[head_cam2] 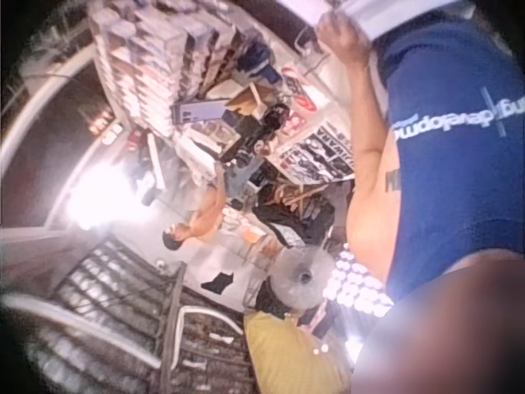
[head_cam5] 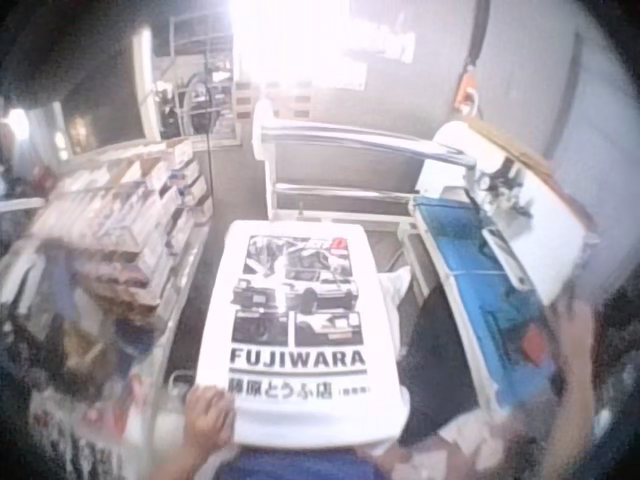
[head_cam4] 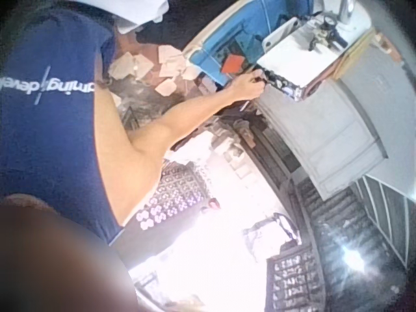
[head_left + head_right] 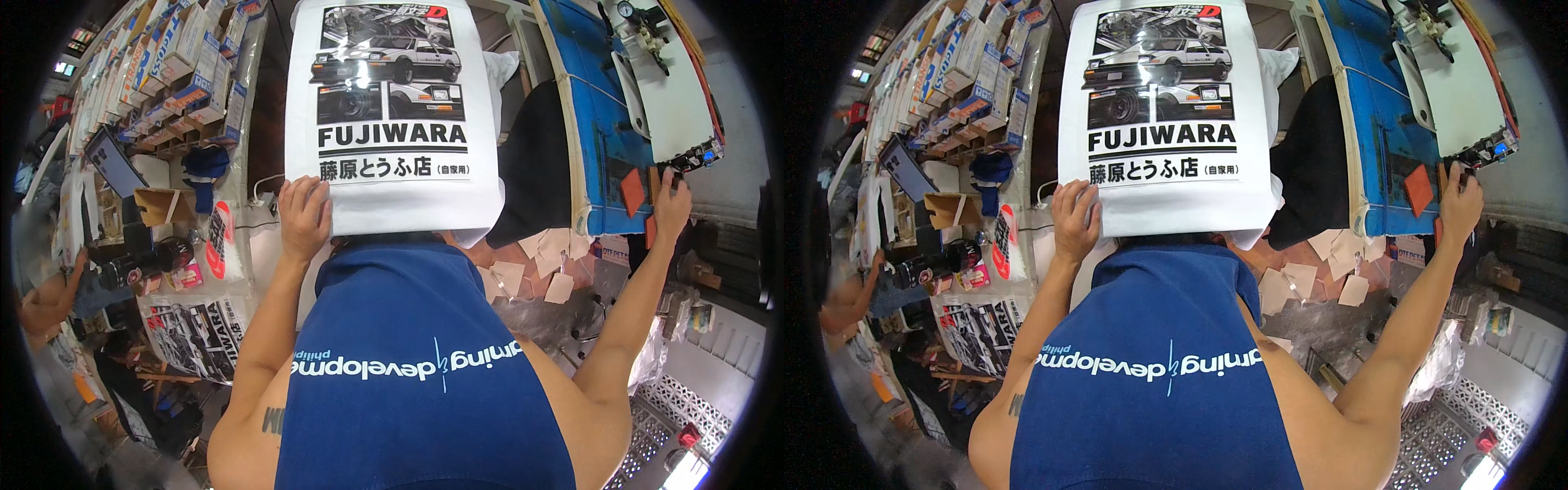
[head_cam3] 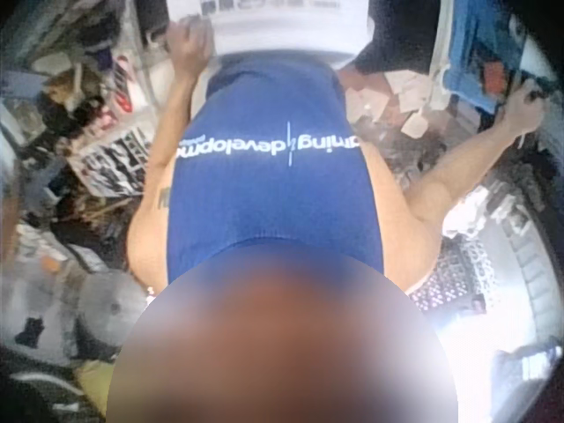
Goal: The person places white t-shirts onto a heat press, aligns printed transfer sheets with car graphics and logos, and uses the press to apply the designs. They handle the shirts and transfers by hand, using scissors to trim a transfer, and repeatedly operate the heat press to complete the prints.
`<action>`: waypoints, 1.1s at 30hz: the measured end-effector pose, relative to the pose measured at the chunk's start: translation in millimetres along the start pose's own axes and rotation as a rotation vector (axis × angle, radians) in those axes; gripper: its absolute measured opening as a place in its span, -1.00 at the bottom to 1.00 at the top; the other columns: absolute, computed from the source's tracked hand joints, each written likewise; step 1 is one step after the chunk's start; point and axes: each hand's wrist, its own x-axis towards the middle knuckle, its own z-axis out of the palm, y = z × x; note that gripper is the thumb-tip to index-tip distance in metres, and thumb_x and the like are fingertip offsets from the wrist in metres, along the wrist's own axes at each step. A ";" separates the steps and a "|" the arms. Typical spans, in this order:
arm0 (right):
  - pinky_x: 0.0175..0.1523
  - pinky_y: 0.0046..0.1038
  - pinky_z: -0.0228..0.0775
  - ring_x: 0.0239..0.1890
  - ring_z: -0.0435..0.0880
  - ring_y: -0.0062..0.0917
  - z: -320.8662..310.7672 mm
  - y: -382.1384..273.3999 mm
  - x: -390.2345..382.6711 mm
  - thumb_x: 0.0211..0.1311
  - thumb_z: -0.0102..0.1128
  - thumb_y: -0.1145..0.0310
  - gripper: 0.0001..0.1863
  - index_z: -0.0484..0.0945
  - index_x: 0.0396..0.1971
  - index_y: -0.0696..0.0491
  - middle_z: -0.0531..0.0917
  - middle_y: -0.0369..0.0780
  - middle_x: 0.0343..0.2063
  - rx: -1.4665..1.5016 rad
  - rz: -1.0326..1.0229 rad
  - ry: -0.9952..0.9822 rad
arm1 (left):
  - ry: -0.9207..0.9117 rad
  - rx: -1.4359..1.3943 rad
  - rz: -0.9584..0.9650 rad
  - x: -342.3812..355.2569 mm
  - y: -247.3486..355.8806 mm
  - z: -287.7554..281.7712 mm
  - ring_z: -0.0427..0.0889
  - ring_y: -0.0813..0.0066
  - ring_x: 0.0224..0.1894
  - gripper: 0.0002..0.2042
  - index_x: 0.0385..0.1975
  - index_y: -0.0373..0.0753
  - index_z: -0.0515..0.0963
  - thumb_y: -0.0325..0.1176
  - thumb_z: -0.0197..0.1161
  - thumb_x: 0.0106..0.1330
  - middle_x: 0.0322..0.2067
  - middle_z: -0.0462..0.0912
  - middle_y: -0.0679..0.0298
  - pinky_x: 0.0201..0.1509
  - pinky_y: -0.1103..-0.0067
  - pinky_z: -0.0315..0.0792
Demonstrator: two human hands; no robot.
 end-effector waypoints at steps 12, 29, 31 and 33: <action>0.25 0.01 0.38 0.10 0.62 0.06 7.9 -45.9 -14.1 0.39 0.05 -0.36 -0.24 0.72 -0.06 0.14 0.72 0.02 -0.01 0.057 -0.015 -0.045 | 0.016 -0.009 0.004 -5.0 -0.5 3.7 0.49 0.12 0.23 -0.63 0.03 -0.21 0.61 -0.46 0.38 0.18 0.10 0.59 0.17 0.46 0.09 0.21; 0.48 0.12 0.15 0.48 0.20 0.21 -88.9 -291.7 -134.5 -0.35 0.80 -0.03 0.30 0.22 0.47 0.03 0.01 0.27 0.48 0.678 -0.361 0.409 | 0.186 -0.167 -0.309 8.9 -36.7 -32.2 0.50 0.03 0.06 -0.64 -0.19 -0.23 0.63 -0.64 0.11 -0.02 -0.05 0.55 0.13 0.22 0.21 0.34; 0.48 0.16 0.17 0.50 0.11 0.31 -97.4 -318.5 -138.6 -0.36 0.79 0.02 0.33 0.18 0.49 0.02 -0.01 0.32 0.48 0.831 -0.431 0.343 | 0.212 -0.200 -0.363 -18.6 -52.3 -42.1 0.52 0.02 0.05 -0.61 -0.16 -0.27 0.62 -0.68 0.07 -0.03 -0.07 0.54 0.07 0.23 0.27 0.40; 0.44 0.23 0.18 0.47 0.11 0.38 -104.4 -341.6 -145.5 -0.37 0.79 0.00 0.33 0.19 0.49 0.00 0.01 0.33 0.46 0.773 -0.487 0.385 | 0.219 -0.245 -0.455 -54.9 -66.0 -52.2 0.54 0.05 0.06 -0.58 -0.12 -0.32 0.61 -0.71 0.03 -0.02 -0.07 0.52 0.03 0.23 0.33 0.45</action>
